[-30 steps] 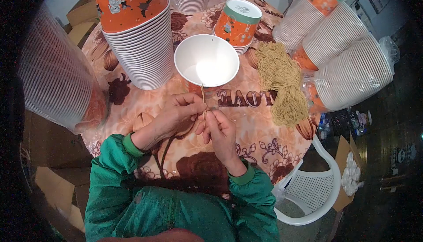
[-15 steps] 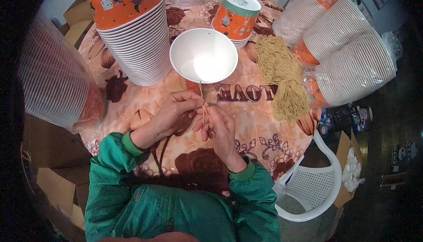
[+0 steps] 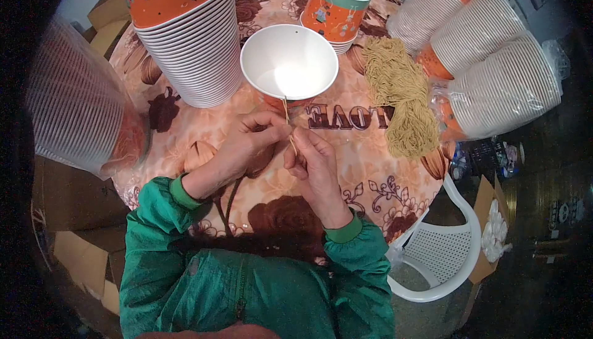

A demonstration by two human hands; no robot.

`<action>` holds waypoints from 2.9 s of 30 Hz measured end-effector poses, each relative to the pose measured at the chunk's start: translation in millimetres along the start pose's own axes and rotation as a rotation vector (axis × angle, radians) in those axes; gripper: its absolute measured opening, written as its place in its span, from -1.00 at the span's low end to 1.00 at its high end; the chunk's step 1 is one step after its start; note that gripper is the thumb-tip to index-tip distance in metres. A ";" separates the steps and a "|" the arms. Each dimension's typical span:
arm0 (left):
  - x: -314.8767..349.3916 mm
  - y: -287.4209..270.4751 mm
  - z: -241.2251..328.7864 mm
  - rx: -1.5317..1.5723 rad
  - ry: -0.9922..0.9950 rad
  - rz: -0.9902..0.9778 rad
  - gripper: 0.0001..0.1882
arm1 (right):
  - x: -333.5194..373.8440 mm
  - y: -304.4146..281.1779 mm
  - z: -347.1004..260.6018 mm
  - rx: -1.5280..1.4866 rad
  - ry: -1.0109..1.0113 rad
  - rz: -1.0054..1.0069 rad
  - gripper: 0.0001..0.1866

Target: Attaching rubber bands to paper cups in a manufacturing facility.

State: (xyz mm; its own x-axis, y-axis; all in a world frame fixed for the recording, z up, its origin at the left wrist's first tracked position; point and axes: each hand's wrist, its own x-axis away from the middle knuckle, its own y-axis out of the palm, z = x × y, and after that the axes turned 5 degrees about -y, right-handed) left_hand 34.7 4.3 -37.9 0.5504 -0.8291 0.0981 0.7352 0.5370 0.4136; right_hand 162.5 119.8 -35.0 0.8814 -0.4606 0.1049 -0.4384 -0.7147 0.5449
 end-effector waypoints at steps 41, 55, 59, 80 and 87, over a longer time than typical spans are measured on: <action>2.2 -1.9 11.2 -0.080 0.014 -0.055 -0.85 | 9.0 15.8 -10.2 0.113 0.063 0.036 -0.51; -2.5 -8.5 9.2 -0.452 0.263 0.004 -0.84 | 6.2 17.3 -7.9 0.211 0.027 0.004 -0.76; -1.6 -8.3 12.8 -0.459 0.268 0.001 -0.84 | 6.3 15.1 -8.3 0.178 0.054 -0.005 -0.76; 3.5 -5.1 30.2 -0.353 -0.034 -0.097 -0.86 | 8.7 12.4 -11.8 0.113 0.166 -0.069 -0.68; 0.6 -4.7 25.5 -0.217 0.031 -0.086 -0.85 | 10.5 13.9 -7.3 0.129 0.112 -0.052 -0.83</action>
State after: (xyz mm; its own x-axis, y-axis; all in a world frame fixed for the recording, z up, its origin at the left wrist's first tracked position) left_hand 21.5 -2.7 -16.7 0.4911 -0.8701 0.0416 0.8462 0.4879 0.2143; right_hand 167.0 108.8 -20.2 0.9142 -0.3653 0.1753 -0.4046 -0.8011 0.4411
